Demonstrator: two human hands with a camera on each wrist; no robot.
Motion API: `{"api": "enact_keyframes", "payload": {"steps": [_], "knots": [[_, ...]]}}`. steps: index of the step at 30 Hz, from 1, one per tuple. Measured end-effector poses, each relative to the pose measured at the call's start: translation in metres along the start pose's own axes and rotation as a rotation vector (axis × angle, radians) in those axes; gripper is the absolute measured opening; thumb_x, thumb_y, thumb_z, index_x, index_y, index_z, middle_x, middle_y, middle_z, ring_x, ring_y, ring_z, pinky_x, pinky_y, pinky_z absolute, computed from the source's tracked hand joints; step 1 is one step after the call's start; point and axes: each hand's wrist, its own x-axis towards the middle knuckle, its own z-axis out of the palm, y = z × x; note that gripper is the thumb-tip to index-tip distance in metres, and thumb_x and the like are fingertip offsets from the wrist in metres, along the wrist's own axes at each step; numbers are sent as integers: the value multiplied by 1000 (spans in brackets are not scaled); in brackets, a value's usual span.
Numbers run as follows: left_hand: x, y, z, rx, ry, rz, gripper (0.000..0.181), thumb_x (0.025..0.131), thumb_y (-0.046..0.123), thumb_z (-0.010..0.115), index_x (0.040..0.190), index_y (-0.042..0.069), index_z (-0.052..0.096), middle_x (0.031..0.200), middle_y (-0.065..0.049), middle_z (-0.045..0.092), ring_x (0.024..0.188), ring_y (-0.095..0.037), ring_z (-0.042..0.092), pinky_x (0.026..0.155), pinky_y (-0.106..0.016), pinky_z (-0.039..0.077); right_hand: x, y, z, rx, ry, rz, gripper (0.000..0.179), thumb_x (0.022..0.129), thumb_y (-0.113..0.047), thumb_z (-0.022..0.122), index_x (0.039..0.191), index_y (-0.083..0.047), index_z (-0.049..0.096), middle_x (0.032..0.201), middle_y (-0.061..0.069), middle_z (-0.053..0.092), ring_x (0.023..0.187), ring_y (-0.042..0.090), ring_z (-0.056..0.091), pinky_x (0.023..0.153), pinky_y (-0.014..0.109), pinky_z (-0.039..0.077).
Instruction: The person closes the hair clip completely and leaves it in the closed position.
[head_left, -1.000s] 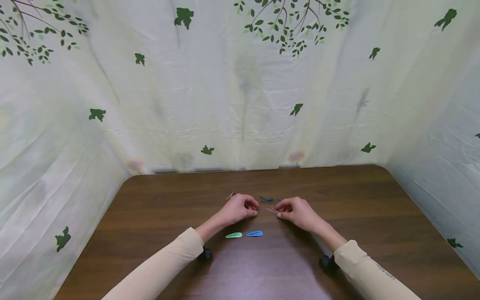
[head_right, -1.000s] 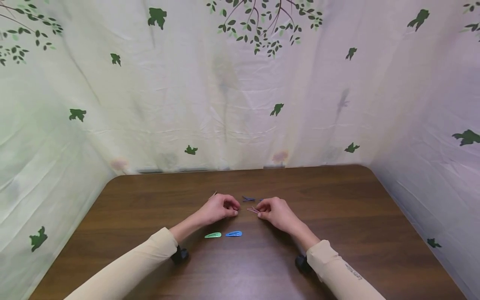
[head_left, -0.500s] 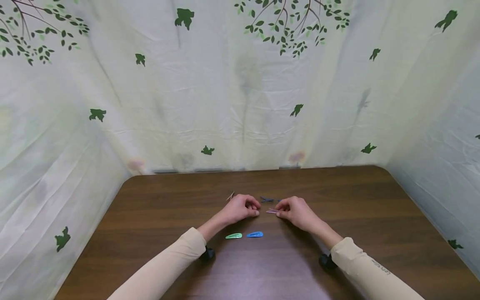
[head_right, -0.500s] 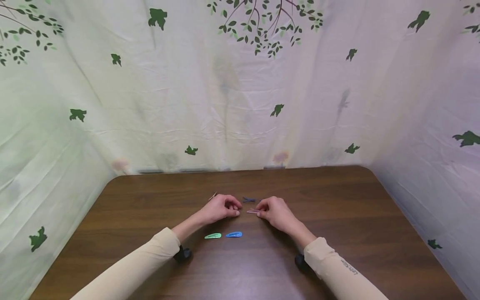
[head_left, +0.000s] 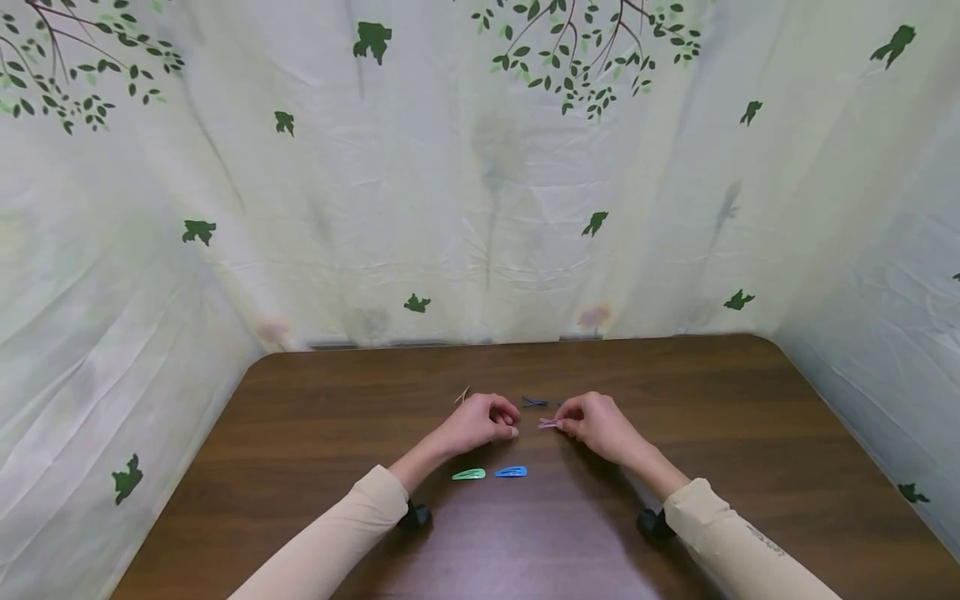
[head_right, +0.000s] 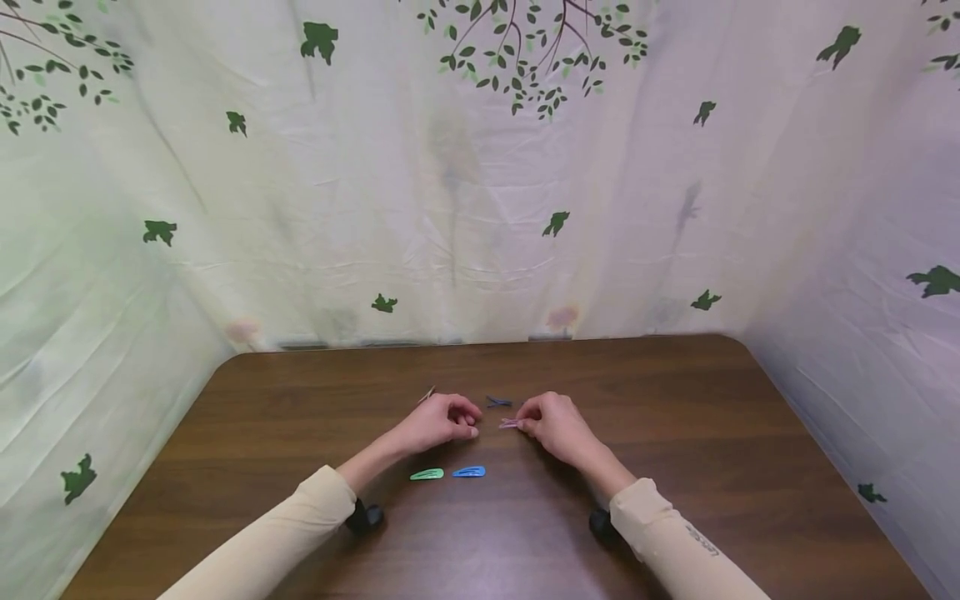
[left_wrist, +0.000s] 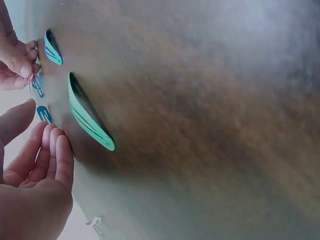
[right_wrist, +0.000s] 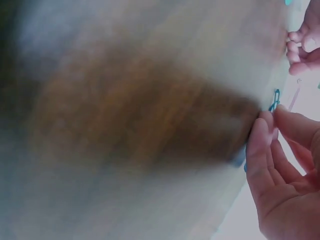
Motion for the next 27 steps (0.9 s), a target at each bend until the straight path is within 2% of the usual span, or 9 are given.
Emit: {"api": "enact_keyframes", "payload": {"steps": [3,10,13,21,27], "knots": [[-3,1,0,-16,26,-4,19,85,7,74,102,0,71,82,2,65,76,-11,58,68,-23,48,-1,-2,0,29,11,15,6,90,-9,72,86,-14,74,69,-3,63,61,12,53,57,29,45],[-8,5,-3,-80,77,-30,22,87,9,73,106,-1,71,85,0,66,80,-15,61,73,-28,50,-5,-7,3,34,94,-21,7,89,-11,73,90,-18,76,84,-10,68,76,12,56,71,33,48],[-11,8,-6,-90,87,-41,23,87,10,73,108,-1,70,87,0,66,82,-17,61,75,-30,51,-8,-10,4,59,136,-37,8,90,-11,73,91,-18,75,85,-8,69,76,12,57,71,33,48],[-15,7,-8,-101,118,-26,27,87,12,74,112,0,69,93,0,66,84,-15,61,77,-29,52,-15,-15,10,120,244,-30,8,91,-10,71,95,-16,75,90,0,70,74,13,57,67,29,49],[-21,9,-7,-125,167,2,28,86,10,75,110,-3,69,94,-6,66,85,-16,62,78,-28,53,-20,-20,12,152,303,-40,10,91,-9,71,97,-15,75,90,-1,69,76,13,58,69,30,51]]}}
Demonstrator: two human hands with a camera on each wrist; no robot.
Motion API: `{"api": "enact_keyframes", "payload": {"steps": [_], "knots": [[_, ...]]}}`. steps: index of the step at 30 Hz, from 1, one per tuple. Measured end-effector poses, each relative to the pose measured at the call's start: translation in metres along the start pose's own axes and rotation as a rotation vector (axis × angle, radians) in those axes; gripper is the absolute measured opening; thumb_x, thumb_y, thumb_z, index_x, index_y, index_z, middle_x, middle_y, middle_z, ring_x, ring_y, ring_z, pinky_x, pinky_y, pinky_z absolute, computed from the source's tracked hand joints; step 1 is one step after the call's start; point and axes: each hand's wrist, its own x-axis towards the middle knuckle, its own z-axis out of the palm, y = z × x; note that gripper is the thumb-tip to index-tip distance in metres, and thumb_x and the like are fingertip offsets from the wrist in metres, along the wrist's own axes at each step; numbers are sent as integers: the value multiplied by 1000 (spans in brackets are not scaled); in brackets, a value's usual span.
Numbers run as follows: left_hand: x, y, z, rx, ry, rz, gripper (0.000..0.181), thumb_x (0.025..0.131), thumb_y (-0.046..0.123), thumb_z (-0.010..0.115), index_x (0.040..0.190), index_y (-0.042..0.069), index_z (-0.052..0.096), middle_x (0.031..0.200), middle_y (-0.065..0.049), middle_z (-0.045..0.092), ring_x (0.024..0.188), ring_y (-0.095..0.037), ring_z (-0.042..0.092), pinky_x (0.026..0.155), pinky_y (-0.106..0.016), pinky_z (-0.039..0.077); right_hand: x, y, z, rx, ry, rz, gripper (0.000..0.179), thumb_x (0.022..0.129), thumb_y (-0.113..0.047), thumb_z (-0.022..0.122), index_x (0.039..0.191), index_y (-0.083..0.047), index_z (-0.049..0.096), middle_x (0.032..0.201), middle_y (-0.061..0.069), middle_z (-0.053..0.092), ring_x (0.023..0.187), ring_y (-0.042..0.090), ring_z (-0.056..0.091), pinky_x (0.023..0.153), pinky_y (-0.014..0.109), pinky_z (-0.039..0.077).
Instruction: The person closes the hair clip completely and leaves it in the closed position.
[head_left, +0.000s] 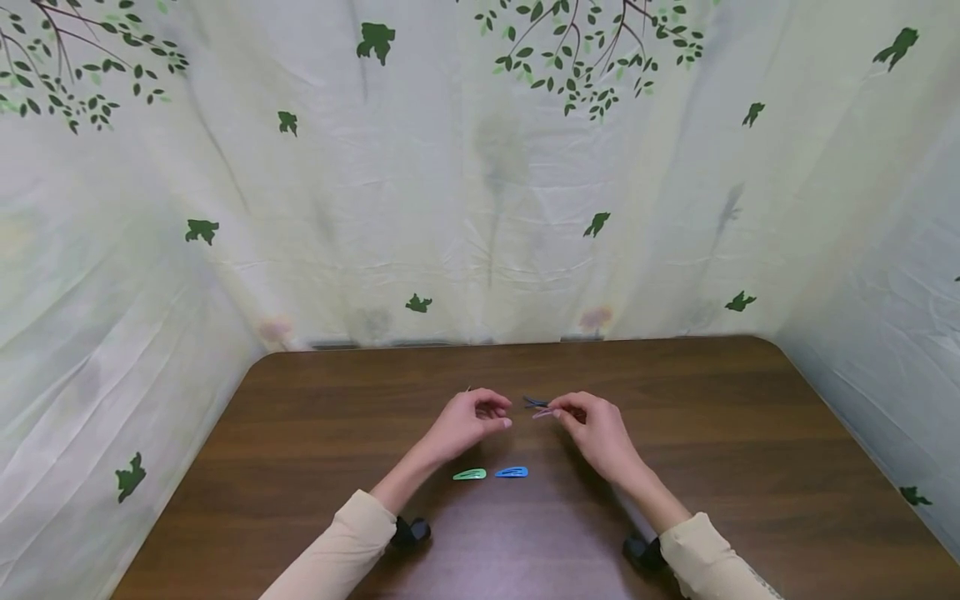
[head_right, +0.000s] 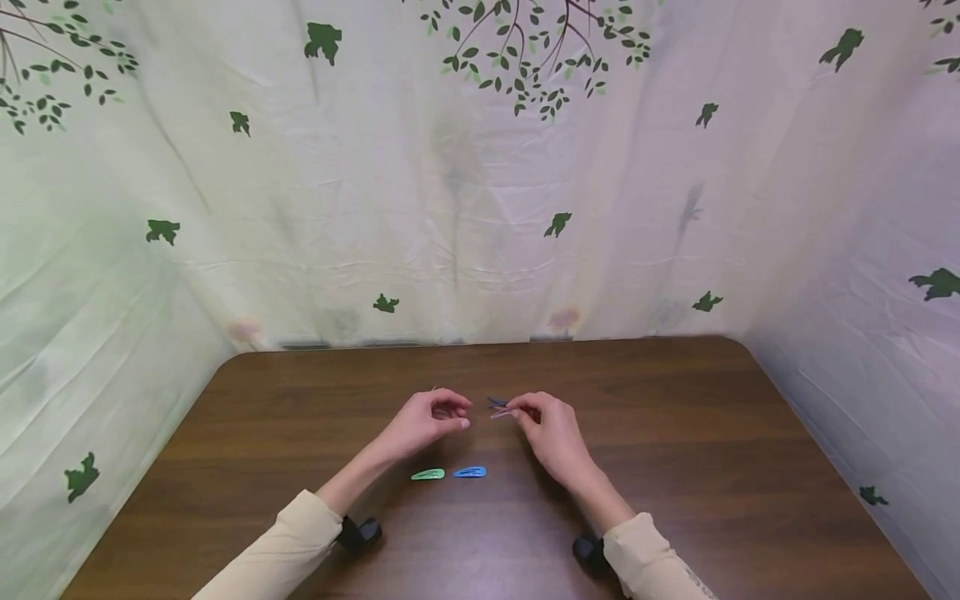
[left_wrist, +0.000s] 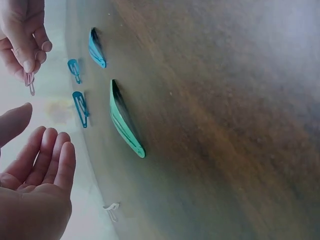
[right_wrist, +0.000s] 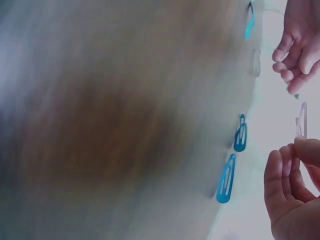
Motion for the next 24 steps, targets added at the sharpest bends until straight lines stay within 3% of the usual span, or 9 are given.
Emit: {"api": "enact_keyframes", "payload": {"steps": [6,12,19,24], "knots": [[-8,6,-3,-15,14,38,31,86,11,76,113,-3,67,104,-15,67,90,-19,63,83,-32,53,-4,-8,2,36,48,-13,11,91,-10,72,98,-17,75,91,-5,68,79,12,60,72,30,53],[-17,11,-7,-13,19,52,34,87,15,76,116,1,67,110,-16,65,95,-20,64,87,-35,53,-10,-17,2,86,77,-43,8,92,-15,70,99,-18,75,93,-4,69,80,9,61,73,28,53],[-27,19,-12,-31,82,76,29,85,13,78,113,14,69,109,-1,67,98,-23,65,89,-37,51,-15,-30,-1,147,88,-67,11,93,-12,69,102,-14,75,95,-6,68,82,9,62,72,27,53],[-34,24,-16,-42,108,100,30,84,14,79,112,16,70,108,5,67,100,-21,64,91,-40,50,-19,-41,-3,162,94,-68,13,92,-9,69,102,-15,74,95,-3,68,80,10,61,71,29,53]]}}
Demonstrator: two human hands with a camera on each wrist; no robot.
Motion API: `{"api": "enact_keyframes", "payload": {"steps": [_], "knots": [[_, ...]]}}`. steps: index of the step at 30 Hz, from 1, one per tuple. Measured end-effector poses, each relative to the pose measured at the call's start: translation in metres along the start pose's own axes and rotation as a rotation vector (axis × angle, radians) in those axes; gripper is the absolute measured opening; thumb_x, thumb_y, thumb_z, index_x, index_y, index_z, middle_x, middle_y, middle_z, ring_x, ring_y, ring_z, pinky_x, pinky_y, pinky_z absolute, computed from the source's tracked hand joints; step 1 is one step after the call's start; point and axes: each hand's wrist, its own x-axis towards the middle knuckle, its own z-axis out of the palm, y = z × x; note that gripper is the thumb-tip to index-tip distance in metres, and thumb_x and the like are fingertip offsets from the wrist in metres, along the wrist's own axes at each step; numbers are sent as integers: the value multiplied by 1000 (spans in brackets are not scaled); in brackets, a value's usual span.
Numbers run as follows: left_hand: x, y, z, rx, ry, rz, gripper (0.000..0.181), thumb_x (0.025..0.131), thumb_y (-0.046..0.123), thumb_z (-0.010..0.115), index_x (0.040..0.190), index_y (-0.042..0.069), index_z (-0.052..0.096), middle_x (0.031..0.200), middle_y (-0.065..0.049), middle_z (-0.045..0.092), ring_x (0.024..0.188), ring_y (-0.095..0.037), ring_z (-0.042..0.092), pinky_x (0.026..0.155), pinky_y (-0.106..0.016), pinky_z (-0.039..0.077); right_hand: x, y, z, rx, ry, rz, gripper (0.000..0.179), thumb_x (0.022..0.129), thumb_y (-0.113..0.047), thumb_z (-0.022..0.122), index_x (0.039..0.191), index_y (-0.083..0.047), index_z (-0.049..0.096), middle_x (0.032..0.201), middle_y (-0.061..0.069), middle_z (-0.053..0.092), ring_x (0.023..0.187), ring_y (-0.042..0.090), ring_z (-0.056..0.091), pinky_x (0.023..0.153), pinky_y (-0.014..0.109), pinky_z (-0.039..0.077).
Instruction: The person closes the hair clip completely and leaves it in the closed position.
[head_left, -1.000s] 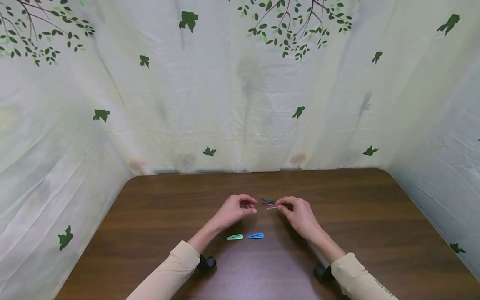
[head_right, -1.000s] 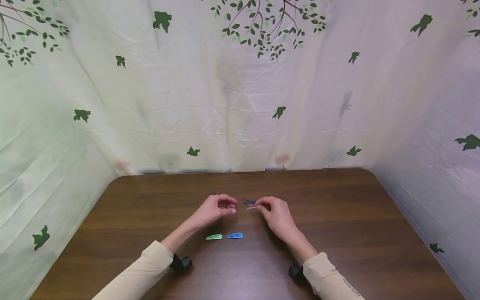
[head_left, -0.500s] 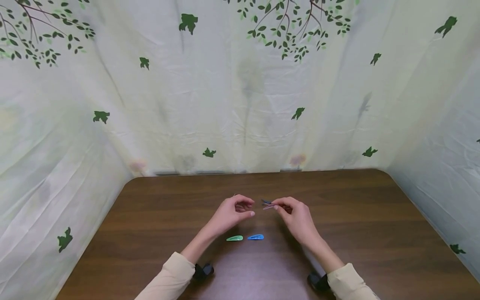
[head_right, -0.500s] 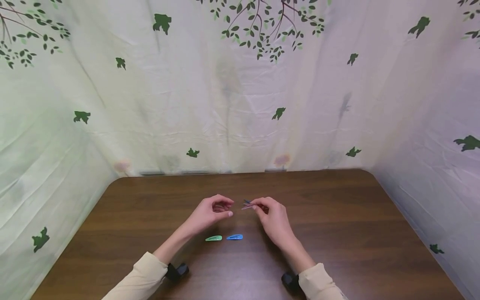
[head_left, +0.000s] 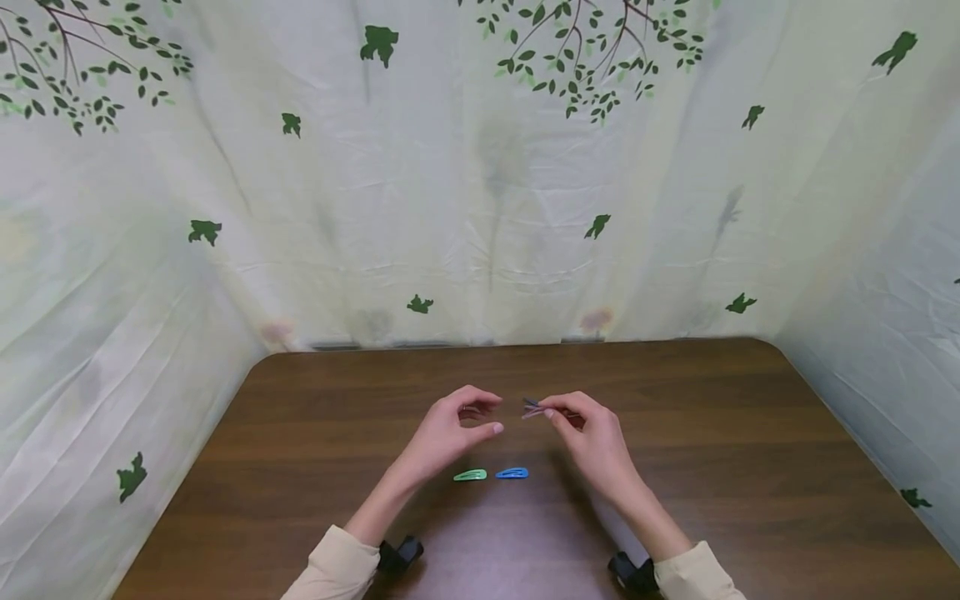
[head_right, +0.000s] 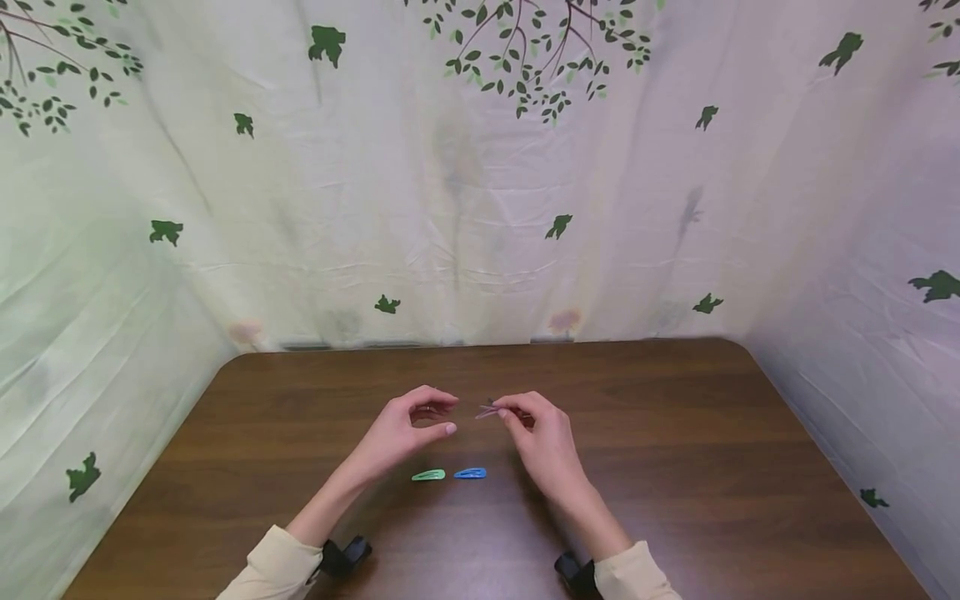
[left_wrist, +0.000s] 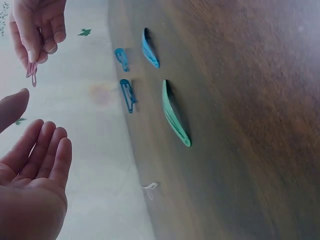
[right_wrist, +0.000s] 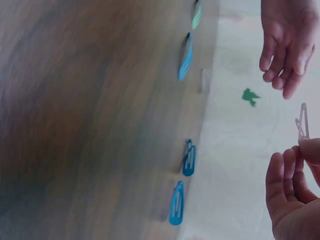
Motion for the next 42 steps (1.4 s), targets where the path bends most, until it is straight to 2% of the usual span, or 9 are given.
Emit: {"api": "enact_keyframes", "payload": {"steps": [5,11,20,23,27,35,39,42], "knots": [[-7,5,-2,-1,23,48,31,84,14,80,112,15,69,107,4,65,104,-29,62,94,-40,49,-4,-8,-1,11,8,-22,15,91,-9,70,103,-15,74,95,-6,67,80,9,62,73,30,54],[-21,16,-3,2,53,45,32,83,14,80,112,21,69,106,8,64,105,-25,61,94,-38,49,-12,-18,-3,56,8,-103,16,91,-8,70,104,-16,74,97,-7,67,84,9,63,76,29,54],[-41,33,-4,1,81,62,34,82,16,81,112,26,69,108,10,64,105,-14,60,96,-38,48,-23,-33,-4,105,14,-189,16,93,-8,69,105,-17,73,96,-1,67,82,10,61,74,24,52],[-46,37,-4,4,85,58,35,82,18,82,113,28,68,109,12,64,106,-11,58,97,-35,47,-30,-51,-5,134,30,-199,16,91,-2,69,103,-12,73,94,2,67,81,13,60,73,22,50],[-50,39,-4,-15,96,70,35,83,21,81,114,30,68,110,11,64,107,-13,59,97,-34,46,-36,-74,-9,164,62,-207,18,88,7,68,100,-6,73,92,5,67,80,17,59,72,21,48],[-57,37,-1,-25,127,125,33,84,21,81,114,27,68,109,11,65,105,-15,60,96,-34,47,-44,-73,-6,204,89,-220,19,86,11,68,98,-4,73,91,5,67,80,18,59,73,20,50],[-57,36,2,6,124,157,33,83,21,81,113,25,69,109,13,65,104,-13,60,94,-34,48,-46,-60,-3,209,100,-232,20,86,9,69,100,-5,73,92,7,67,82,17,59,74,20,49],[-57,37,3,25,126,174,32,82,21,82,112,24,69,108,14,65,103,-12,61,93,-33,48,-46,-49,0,187,105,-263,22,87,8,69,102,-8,73,94,4,68,82,15,59,74,20,49]]}}
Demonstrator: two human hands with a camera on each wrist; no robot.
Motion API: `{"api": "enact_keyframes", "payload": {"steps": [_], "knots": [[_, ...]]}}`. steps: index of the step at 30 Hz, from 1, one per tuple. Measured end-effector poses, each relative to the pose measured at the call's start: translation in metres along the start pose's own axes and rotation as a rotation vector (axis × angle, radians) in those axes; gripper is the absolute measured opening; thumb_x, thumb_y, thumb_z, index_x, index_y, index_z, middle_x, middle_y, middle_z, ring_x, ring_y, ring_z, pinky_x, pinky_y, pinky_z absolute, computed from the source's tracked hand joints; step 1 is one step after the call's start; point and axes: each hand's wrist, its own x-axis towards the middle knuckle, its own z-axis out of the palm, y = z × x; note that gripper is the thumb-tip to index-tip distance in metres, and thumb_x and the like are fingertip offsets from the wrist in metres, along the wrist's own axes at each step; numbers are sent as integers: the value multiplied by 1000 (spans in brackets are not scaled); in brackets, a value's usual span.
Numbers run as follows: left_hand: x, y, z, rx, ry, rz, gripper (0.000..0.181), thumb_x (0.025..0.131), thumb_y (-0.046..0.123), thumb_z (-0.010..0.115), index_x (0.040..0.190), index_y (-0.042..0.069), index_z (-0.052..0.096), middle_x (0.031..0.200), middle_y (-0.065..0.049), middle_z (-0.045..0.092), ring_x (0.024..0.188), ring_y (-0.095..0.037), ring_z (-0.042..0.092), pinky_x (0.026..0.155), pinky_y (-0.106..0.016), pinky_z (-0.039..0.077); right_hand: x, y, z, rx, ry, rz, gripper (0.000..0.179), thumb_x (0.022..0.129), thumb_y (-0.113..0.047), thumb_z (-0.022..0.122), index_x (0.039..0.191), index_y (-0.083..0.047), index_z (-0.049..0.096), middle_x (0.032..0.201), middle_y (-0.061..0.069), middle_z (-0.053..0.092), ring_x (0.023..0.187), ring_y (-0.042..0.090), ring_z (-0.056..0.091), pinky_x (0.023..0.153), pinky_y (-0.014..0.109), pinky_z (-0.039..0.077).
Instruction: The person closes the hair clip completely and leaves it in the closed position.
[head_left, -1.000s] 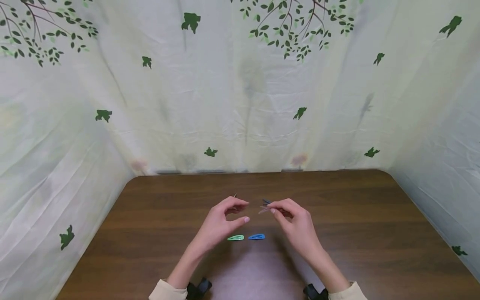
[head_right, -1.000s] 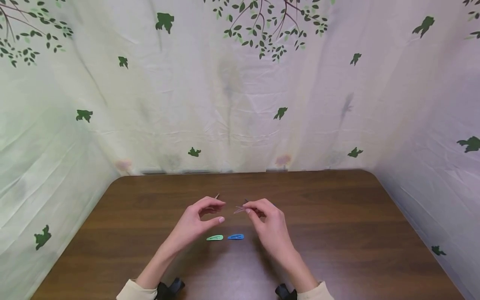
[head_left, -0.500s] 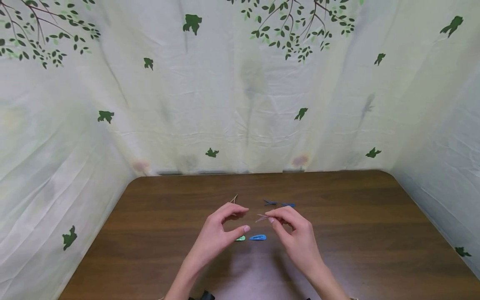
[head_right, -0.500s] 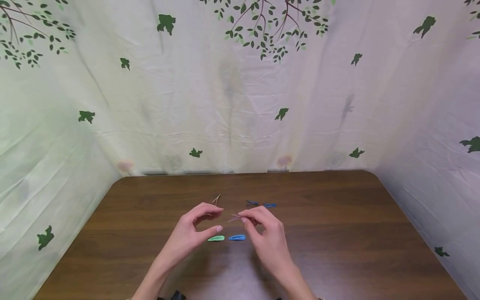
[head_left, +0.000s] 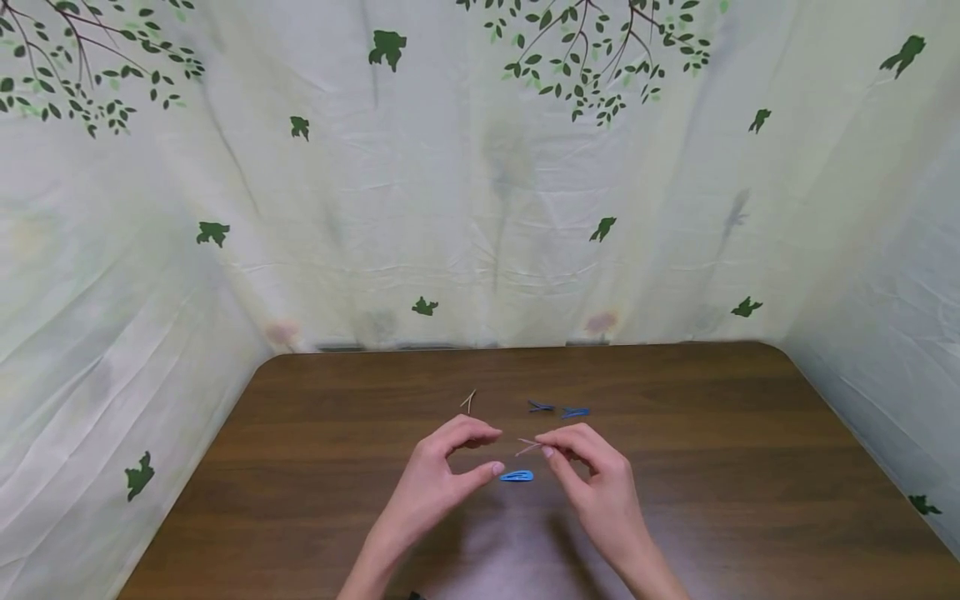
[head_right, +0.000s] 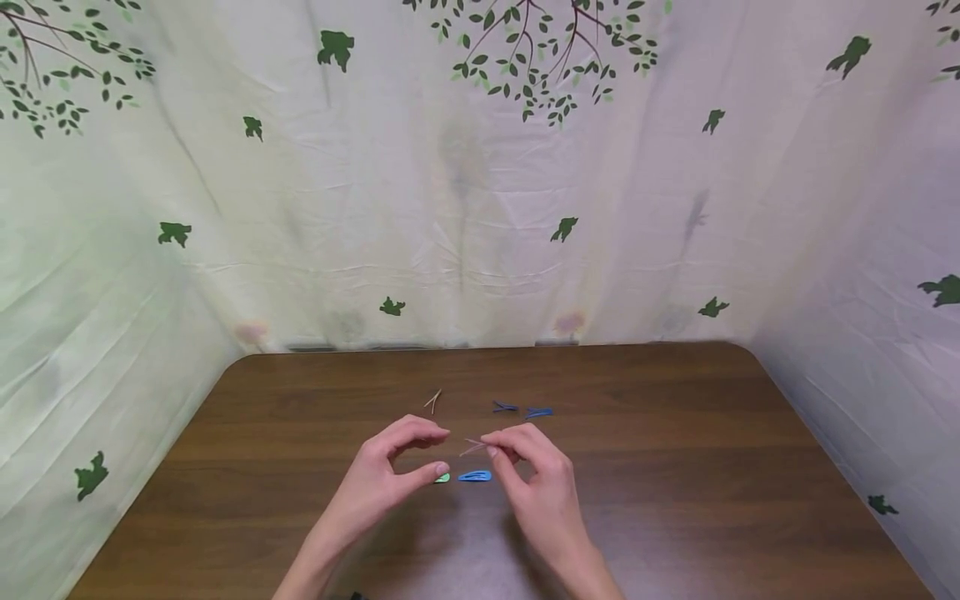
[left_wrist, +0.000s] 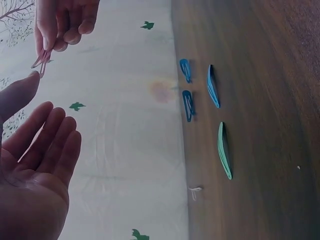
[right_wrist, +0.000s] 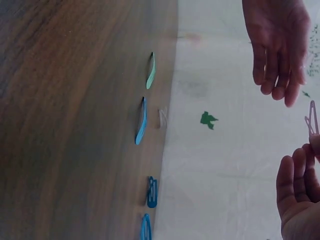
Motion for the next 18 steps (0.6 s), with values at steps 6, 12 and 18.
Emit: {"api": "enact_keyframes", "payload": {"steps": [6,12,18], "knots": [[-1,5,3,1,-5,25,30,82,24,82,111,24,70,108,13,65,102,-12,62,91,-34,50,-2,6,-2,-56,-6,-63,28,87,4,71,105,-18,73,96,-4,67,81,10,60,71,20,48],[-3,12,5,7,1,76,32,83,23,81,113,21,71,108,11,65,103,-11,62,89,-30,50,-2,0,-2,-83,-29,-125,25,87,4,71,104,-15,74,97,-8,65,82,9,60,72,20,49],[-2,14,9,-22,-9,147,29,85,21,79,113,15,71,107,0,67,101,-15,63,88,-31,50,-3,-7,-1,-80,-41,-139,28,84,8,72,103,-12,74,96,-3,66,82,10,60,74,18,48]]}}
